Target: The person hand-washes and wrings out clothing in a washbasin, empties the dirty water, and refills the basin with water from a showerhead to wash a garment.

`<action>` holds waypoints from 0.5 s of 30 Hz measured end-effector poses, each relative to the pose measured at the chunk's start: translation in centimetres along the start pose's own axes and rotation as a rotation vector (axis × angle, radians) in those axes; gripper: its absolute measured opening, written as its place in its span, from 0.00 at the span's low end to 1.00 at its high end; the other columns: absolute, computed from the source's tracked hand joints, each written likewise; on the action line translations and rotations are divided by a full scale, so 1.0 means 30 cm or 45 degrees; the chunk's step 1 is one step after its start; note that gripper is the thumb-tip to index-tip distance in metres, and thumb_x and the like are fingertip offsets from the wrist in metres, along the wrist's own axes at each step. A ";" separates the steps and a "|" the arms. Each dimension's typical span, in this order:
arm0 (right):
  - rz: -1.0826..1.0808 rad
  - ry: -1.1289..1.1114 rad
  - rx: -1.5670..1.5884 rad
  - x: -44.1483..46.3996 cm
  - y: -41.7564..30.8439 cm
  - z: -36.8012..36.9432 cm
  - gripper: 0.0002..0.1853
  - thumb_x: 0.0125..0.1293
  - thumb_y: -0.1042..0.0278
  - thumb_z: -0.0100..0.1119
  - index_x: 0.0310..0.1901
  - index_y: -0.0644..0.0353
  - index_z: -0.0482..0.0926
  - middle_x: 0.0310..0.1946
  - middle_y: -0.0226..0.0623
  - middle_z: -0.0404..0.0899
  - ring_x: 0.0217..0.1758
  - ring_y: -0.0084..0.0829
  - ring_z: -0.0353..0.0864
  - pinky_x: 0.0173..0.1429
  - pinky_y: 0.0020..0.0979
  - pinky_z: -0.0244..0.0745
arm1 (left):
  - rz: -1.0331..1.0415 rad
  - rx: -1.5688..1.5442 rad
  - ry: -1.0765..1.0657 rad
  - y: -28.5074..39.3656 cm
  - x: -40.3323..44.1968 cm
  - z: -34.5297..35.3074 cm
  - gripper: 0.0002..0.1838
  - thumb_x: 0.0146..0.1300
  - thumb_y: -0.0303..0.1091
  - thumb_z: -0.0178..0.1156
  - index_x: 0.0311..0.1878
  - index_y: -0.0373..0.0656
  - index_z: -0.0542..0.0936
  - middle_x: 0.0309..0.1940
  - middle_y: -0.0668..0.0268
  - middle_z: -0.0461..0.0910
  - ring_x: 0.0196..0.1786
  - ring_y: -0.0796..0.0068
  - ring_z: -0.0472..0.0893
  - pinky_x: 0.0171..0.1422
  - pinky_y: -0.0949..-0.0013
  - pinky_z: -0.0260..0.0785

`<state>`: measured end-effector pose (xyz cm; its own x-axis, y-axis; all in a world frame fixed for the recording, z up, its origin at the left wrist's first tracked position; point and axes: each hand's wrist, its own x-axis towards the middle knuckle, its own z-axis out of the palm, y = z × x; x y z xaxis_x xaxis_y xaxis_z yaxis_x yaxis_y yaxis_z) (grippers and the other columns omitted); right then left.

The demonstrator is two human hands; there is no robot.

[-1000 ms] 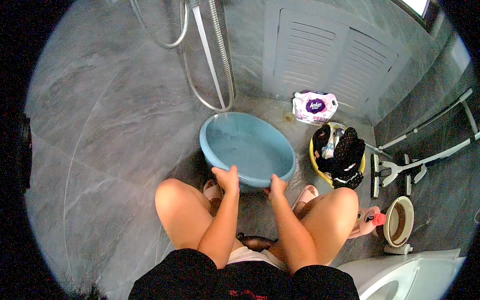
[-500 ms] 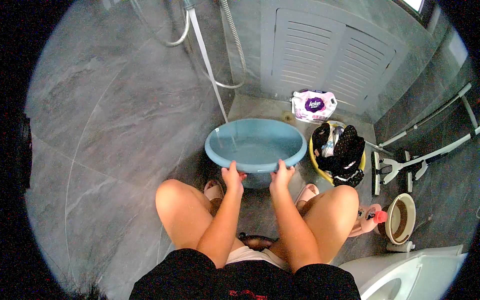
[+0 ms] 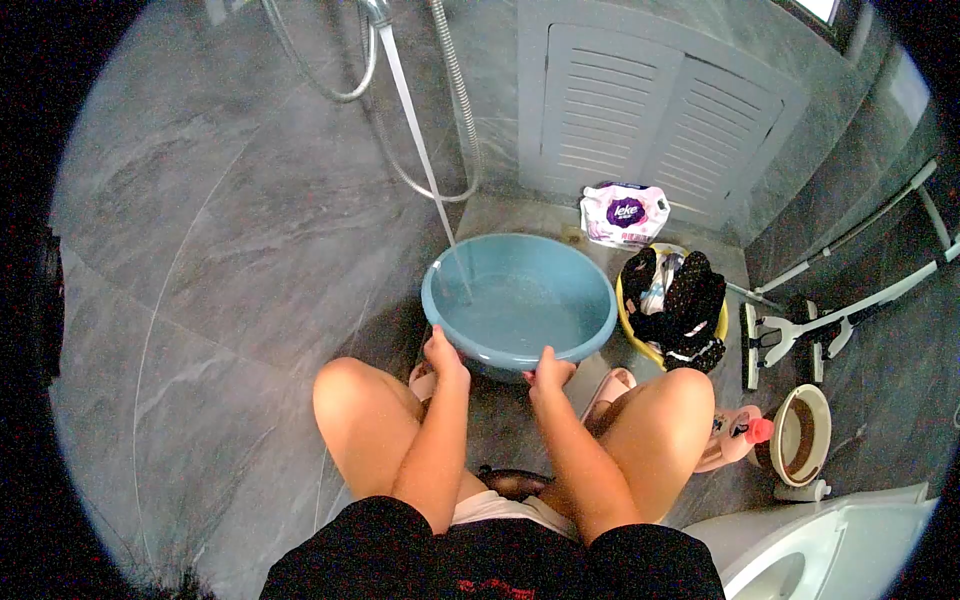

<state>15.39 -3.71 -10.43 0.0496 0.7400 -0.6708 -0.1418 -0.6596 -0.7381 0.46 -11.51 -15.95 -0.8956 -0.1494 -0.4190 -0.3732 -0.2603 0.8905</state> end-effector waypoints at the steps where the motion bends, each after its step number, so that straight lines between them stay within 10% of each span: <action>1: 0.007 0.005 0.002 -0.004 -0.009 -0.011 0.29 0.59 0.66 0.53 0.56 0.65 0.50 0.44 0.52 0.68 0.26 0.38 0.76 0.14 0.30 0.65 | -0.102 -0.002 -0.135 0.021 0.012 0.006 0.17 0.62 0.43 0.57 0.36 0.34 0.73 0.24 0.65 0.76 0.26 0.67 0.74 0.32 0.66 0.68; 6: 0.105 0.007 0.054 0.140 0.046 -0.093 0.28 0.59 0.64 0.52 0.57 0.65 0.54 0.44 0.53 0.69 0.25 0.38 0.75 0.14 0.31 0.63 | -0.244 0.208 -0.451 0.123 -0.100 0.032 0.11 0.60 0.36 0.59 0.35 0.37 0.73 0.32 0.63 0.78 0.31 0.66 0.77 0.36 0.62 0.70; 8: 0.304 -0.187 0.035 0.159 0.079 -0.110 0.28 0.59 0.63 0.52 0.57 0.63 0.55 0.43 0.51 0.70 0.26 0.38 0.75 0.14 0.30 0.66 | 0.341 0.560 -0.322 0.109 -0.108 0.036 0.12 0.56 0.35 0.60 0.35 0.35 0.72 0.30 0.59 0.79 0.31 0.63 0.78 0.38 0.60 0.70; 15: 0.635 -0.541 -0.060 0.241 0.280 -0.152 0.25 0.62 0.63 0.50 0.59 0.64 0.60 0.50 0.52 0.70 0.36 0.44 0.78 0.22 0.34 0.79 | 0.370 0.918 -0.044 0.139 -0.186 -0.036 0.18 0.50 0.35 0.57 0.42 0.32 0.73 0.38 0.44 0.78 0.43 0.44 0.78 0.50 0.52 0.68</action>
<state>19.08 -4.50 -21.80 -0.4073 0.3254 -0.8534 -0.0026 -0.9348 -0.3552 4.16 -12.80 -10.11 -0.9843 -0.0833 -0.1557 -0.1766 0.4712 0.8642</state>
